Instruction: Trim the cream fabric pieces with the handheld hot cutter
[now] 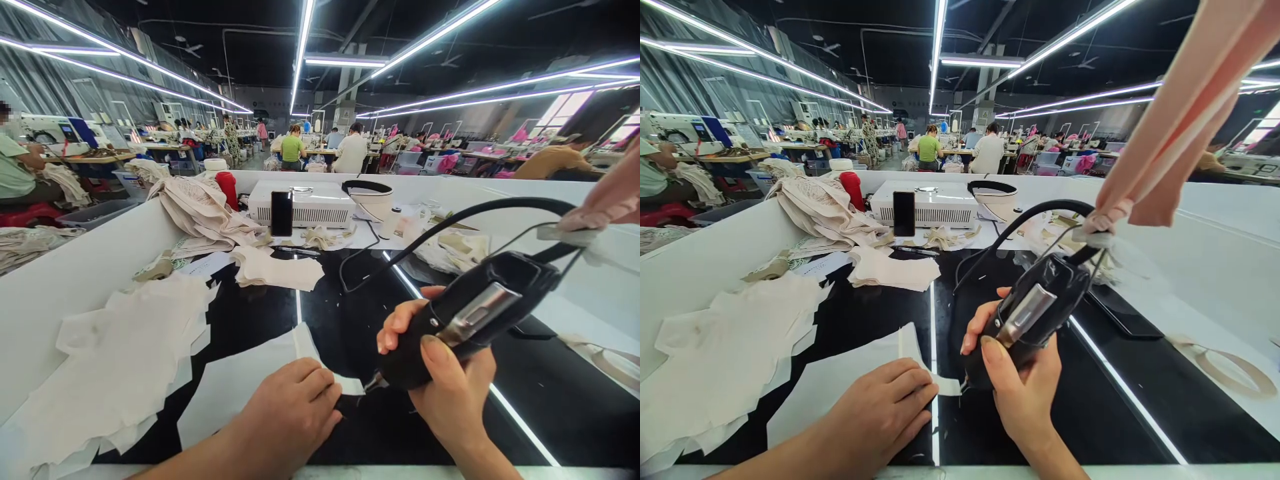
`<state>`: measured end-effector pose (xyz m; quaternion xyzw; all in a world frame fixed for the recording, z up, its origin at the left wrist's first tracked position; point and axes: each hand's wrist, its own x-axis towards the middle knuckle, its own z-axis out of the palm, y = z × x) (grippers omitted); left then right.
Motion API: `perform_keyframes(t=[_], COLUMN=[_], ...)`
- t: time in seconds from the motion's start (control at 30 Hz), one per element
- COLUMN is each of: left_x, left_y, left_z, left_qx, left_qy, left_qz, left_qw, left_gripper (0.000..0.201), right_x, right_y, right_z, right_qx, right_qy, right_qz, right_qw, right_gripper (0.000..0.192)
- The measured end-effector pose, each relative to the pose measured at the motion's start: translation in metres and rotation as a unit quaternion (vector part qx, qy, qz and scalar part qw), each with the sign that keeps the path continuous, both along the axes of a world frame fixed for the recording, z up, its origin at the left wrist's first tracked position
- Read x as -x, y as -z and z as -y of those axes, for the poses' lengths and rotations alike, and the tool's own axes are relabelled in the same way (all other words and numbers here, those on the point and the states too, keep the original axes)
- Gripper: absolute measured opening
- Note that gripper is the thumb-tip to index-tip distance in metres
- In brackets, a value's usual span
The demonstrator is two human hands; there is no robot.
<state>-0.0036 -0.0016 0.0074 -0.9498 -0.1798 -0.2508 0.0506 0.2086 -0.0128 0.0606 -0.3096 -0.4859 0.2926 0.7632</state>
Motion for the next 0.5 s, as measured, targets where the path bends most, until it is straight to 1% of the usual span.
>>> perform_keyframes(t=[0.17, 0.27, 0.37, 0.5], left_x=[-0.001, -0.002, -0.002, -0.003], left_y=[-0.002, 0.0, 0.003, 0.005], left_z=[-0.001, -0.001, -0.001, -0.001], left_qx=[-0.022, -0.015, -0.007, -0.031], left_qy=[0.0, 0.001, -0.001, 0.005], left_qz=[-0.004, -0.01, -0.016, -0.019], left_qw=[1.0, 1.0, 1.0, 0.999], left_gripper=[0.018, 0.016, 0.015, 0.018], right_x=[-0.002, 0.0, 0.005, 0.017], right_y=[0.0, -0.003, -0.008, -0.009], right_z=[0.0, -0.002, -0.007, -0.016], right_qx=[0.0, 0.007, 0.005, 0.003], right_qy=[0.0, -0.005, -0.01, -0.023], right_qz=[-0.003, -0.017, -0.038, -0.046], right_qw=[1.0, 1.0, 0.999, 0.999], right_gripper=[0.036, 0.037, 0.037, 0.038])
